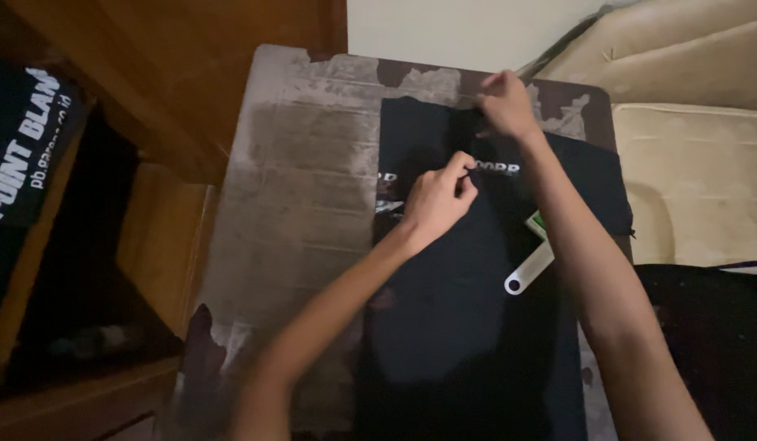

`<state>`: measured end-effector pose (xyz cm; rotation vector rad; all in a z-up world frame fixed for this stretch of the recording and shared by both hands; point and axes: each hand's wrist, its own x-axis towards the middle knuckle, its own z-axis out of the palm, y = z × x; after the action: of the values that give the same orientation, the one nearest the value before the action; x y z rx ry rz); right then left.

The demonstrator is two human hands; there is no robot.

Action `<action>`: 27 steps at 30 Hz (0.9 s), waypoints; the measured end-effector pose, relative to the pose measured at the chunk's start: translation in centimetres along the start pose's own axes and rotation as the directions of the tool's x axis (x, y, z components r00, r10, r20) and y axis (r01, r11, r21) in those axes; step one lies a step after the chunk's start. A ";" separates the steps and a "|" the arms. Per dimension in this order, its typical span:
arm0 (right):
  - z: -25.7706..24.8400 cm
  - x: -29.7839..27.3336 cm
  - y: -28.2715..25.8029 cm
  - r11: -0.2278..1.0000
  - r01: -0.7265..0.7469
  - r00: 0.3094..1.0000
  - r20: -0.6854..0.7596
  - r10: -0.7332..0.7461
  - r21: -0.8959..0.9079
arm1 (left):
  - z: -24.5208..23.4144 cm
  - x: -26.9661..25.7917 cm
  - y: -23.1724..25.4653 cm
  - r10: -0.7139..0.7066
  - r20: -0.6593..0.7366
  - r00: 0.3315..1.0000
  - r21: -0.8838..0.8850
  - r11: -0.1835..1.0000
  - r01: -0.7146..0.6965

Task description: The person uses a green lint roller to remove lint and debris from a black t-shirt laid flat on a table. They roll the tool across the front and back of the shirt, periodically adjusting the garment's position to access different areas.

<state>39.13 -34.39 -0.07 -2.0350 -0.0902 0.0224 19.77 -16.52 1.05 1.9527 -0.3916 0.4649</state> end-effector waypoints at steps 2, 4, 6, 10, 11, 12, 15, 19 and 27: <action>2.4 0.1 -2.0 0.998 -0.045 0.998 0.034 0.043 0.044 | -1.2 -0.4 -1.0 0.009 -0.051 0.999 -0.009 1.000 -0.009; 4.6 0.3 -3.7 0.993 -0.115 0.991 0.070 0.117 -0.024 | -2.2 -0.7 -2.0 -0.017 -0.093 0.996 -0.014 1.000 0.016; 6.5 0.1 -4.6 0.990 -0.134 0.985 0.103 0.138 -0.040 | -3.3 -1.0 -2.9 -0.080 -0.124 0.989 -0.017 0.997 0.078; 9.4 -1.2 -5.1 0.998 -0.051 0.990 0.126 0.056 -0.041 | -5.2 -1.9 -4.2 -0.234 -0.094 0.968 -0.223 0.952 0.209; 9.9 -1.3 -5.4 0.998 -0.024 0.992 0.124 0.031 -0.062 | -5.7 -2.1 -4.5 -0.227 -0.084 0.970 -0.225 0.953 0.204; 10.2 -1.7 -5.5 0.997 -0.006 0.991 0.131 0.016 -0.074 | -6.1 -2.4 -4.6 -0.223 -0.070 0.972 -0.230 0.952 0.201; 10.2 -2.9 -6.4 0.991 0.023 0.991 0.137 -0.005 -0.130 | -6.6 -2.3 -4.9 -0.262 -0.026 0.965 -0.198 0.947 0.252; 8.6 -5.5 -6.9 0.873 0.279 0.957 0.044 -0.286 -0.400 | -6.2 -2.2 -5.0 -0.144 -0.026 0.989 0.369 0.918 0.143; 8.9 -9.4 -3.1 0.651 0.379 0.925 0.244 -0.292 -0.658 | -4.2 -2.7 -8.0 0.058 0.122 0.991 0.645 0.754 -0.124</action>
<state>29.05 -25.73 -1.55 -2.7484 -0.6450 -0.1525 20.60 -9.31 -4.92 2.6576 -0.4210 0.6338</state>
